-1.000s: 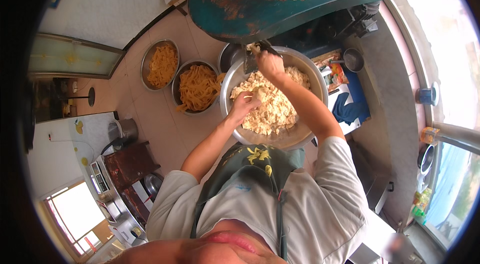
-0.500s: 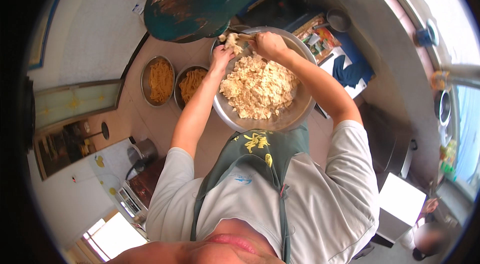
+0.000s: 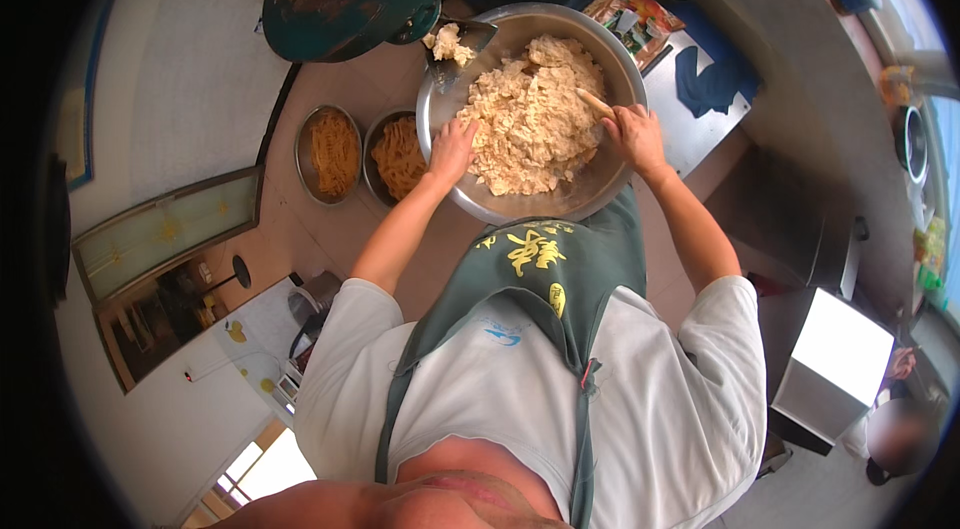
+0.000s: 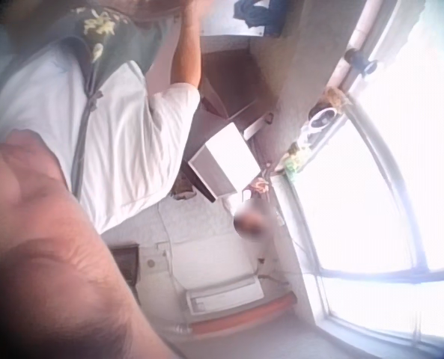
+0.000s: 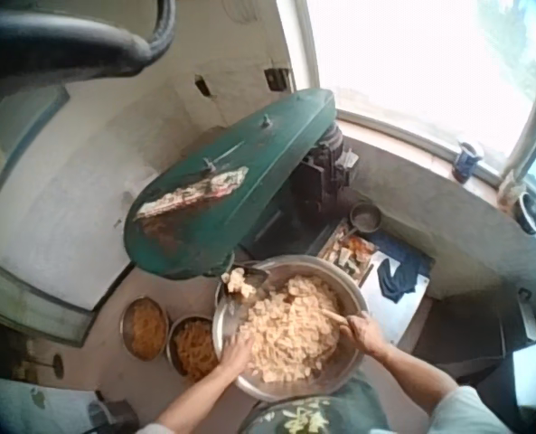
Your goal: The person mixes dough in a large metal bowl by hand and then feeds portions of it into a machine to produce long noodles, which are gathered into other bowls.
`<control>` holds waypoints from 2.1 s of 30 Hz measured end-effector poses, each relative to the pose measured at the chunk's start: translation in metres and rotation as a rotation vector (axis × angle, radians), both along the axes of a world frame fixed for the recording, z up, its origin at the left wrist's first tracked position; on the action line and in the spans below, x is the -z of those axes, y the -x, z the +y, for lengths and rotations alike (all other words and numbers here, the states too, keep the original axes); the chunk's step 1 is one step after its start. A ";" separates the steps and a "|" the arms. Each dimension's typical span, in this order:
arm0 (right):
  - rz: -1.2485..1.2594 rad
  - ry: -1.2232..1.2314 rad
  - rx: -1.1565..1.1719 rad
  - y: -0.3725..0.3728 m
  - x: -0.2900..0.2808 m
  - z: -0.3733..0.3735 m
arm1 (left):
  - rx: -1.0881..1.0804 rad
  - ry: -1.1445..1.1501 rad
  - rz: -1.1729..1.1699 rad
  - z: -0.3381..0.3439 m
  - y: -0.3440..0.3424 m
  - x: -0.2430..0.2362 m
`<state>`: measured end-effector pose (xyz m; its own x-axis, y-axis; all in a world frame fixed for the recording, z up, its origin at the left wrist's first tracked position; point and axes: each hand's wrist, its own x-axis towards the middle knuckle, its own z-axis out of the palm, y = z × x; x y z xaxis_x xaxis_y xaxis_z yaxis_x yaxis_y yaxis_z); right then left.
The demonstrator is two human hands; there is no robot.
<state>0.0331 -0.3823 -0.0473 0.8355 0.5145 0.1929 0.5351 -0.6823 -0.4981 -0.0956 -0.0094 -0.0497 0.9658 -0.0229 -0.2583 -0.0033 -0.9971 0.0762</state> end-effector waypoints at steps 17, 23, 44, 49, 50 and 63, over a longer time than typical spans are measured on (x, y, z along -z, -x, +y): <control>-0.045 -0.114 0.050 0.001 0.006 -0.008 | -0.780 1.437 0.179 -0.065 -0.065 -0.059; -0.032 -0.143 0.013 0.000 0.012 -0.008 | -0.940 1.055 0.256 -0.077 -0.074 -0.018; 0.338 -0.130 -0.213 0.022 -0.045 0.032 | -0.665 0.782 0.009 -0.063 -0.078 0.048; 0.340 0.041 -0.210 0.019 -0.041 0.083 | -0.710 0.906 -0.101 -0.068 -0.065 0.038; 0.338 0.076 -0.217 0.018 -0.039 0.088 | -0.735 0.969 -0.102 -0.062 -0.060 0.045; 0.324 0.319 -0.190 -0.006 -0.025 0.118 | -0.533 1.025 0.116 -0.025 -0.018 0.008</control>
